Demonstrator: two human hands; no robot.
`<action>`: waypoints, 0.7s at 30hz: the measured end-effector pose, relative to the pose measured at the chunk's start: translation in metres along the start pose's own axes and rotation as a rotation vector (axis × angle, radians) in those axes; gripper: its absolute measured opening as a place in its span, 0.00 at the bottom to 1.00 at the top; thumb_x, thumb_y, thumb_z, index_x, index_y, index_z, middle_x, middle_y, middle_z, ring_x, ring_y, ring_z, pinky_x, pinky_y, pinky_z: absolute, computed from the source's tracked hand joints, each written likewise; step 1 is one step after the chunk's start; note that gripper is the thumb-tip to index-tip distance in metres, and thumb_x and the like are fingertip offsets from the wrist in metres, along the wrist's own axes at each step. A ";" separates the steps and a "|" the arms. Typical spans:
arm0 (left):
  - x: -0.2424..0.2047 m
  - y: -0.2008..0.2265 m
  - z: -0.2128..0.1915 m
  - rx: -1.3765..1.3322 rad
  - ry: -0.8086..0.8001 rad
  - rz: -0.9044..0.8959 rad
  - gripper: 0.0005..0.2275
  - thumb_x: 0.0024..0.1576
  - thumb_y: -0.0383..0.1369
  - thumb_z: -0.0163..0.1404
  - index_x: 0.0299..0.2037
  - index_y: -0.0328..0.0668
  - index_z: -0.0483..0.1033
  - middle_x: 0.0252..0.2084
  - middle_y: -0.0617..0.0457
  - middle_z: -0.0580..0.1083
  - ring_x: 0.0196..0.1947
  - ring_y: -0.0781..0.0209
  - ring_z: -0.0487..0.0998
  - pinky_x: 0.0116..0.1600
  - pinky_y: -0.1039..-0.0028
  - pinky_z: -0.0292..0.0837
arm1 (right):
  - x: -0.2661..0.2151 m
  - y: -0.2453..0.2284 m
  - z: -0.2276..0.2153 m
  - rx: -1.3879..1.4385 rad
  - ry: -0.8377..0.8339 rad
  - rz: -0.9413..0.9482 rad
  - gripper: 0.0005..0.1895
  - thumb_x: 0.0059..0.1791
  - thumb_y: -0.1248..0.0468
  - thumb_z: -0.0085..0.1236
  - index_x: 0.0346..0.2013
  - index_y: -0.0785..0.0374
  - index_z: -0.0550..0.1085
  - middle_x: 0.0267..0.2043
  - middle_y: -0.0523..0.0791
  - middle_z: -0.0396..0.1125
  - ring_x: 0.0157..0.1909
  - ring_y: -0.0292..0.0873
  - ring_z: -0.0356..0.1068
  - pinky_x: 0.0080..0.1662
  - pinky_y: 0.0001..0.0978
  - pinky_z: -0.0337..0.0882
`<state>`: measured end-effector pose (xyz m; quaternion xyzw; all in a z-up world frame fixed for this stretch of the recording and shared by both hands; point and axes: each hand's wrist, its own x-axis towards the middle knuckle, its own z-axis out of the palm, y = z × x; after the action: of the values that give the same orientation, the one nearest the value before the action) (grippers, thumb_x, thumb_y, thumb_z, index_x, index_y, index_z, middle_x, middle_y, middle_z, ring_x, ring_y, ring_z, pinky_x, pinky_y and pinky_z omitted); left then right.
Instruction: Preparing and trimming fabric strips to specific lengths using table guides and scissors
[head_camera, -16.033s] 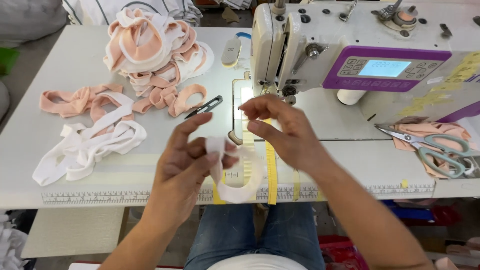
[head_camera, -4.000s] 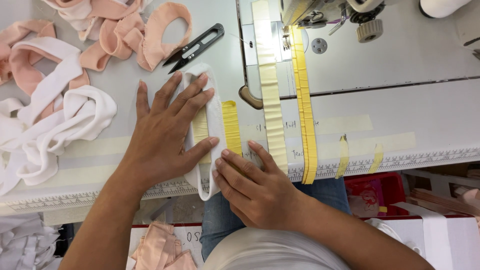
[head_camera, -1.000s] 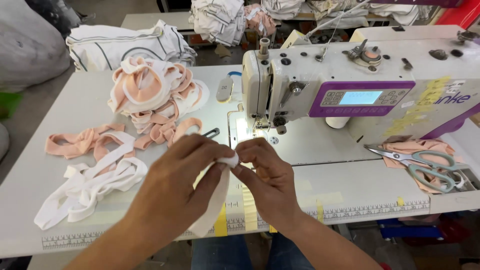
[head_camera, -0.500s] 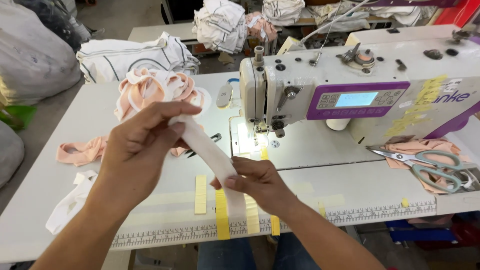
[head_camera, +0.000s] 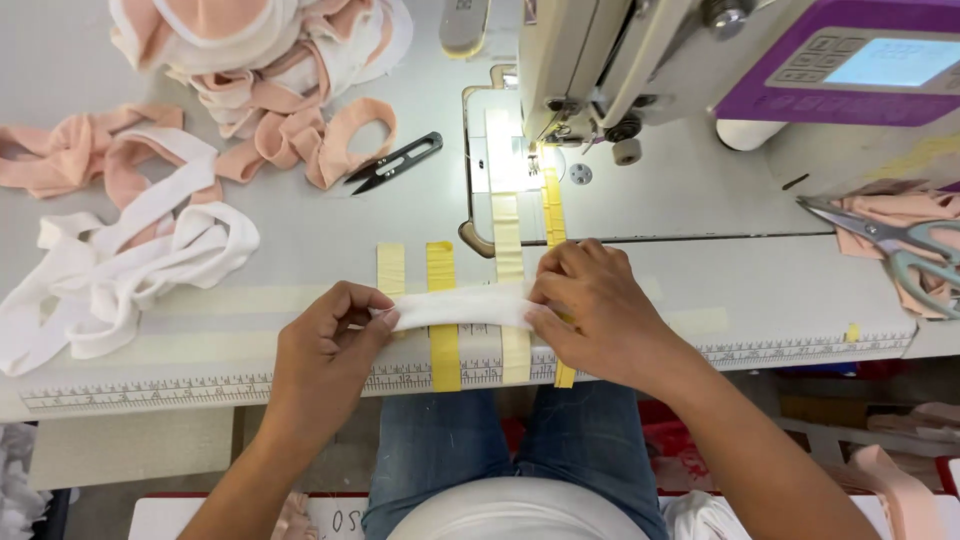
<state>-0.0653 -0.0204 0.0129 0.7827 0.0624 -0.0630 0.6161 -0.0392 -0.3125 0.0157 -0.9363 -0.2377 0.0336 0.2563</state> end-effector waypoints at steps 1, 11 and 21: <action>0.000 0.001 -0.001 0.033 0.009 0.001 0.04 0.60 0.26 0.55 0.41 0.35 0.80 0.30 0.45 0.75 0.30 0.61 0.82 0.41 0.63 0.83 | 0.001 -0.005 0.001 -0.028 0.021 -0.004 0.08 0.47 0.58 0.60 0.29 0.59 0.76 0.41 0.46 0.65 0.48 0.52 0.65 0.57 0.62 0.60; -0.002 -0.001 -0.006 0.227 0.023 0.156 0.02 0.58 0.30 0.54 0.36 0.42 0.79 0.37 0.57 0.79 0.36 0.69 0.78 0.46 0.80 0.80 | 0.013 -0.010 0.019 0.099 0.175 -0.091 0.05 0.49 0.63 0.59 0.29 0.55 0.72 0.38 0.38 0.67 0.40 0.41 0.65 0.56 0.44 0.51; 0.003 -0.017 -0.009 0.489 0.015 0.317 0.05 0.61 0.32 0.51 0.44 0.44 0.75 0.39 0.56 0.76 0.35 0.61 0.75 0.42 0.70 0.71 | 0.018 -0.012 0.018 -0.006 0.117 -0.035 0.09 0.47 0.61 0.61 0.27 0.52 0.68 0.31 0.35 0.65 0.37 0.39 0.67 0.58 0.45 0.51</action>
<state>-0.0654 -0.0073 -0.0017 0.9085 -0.0730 0.0265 0.4107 -0.0318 -0.2869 0.0076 -0.9331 -0.2388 -0.0266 0.2675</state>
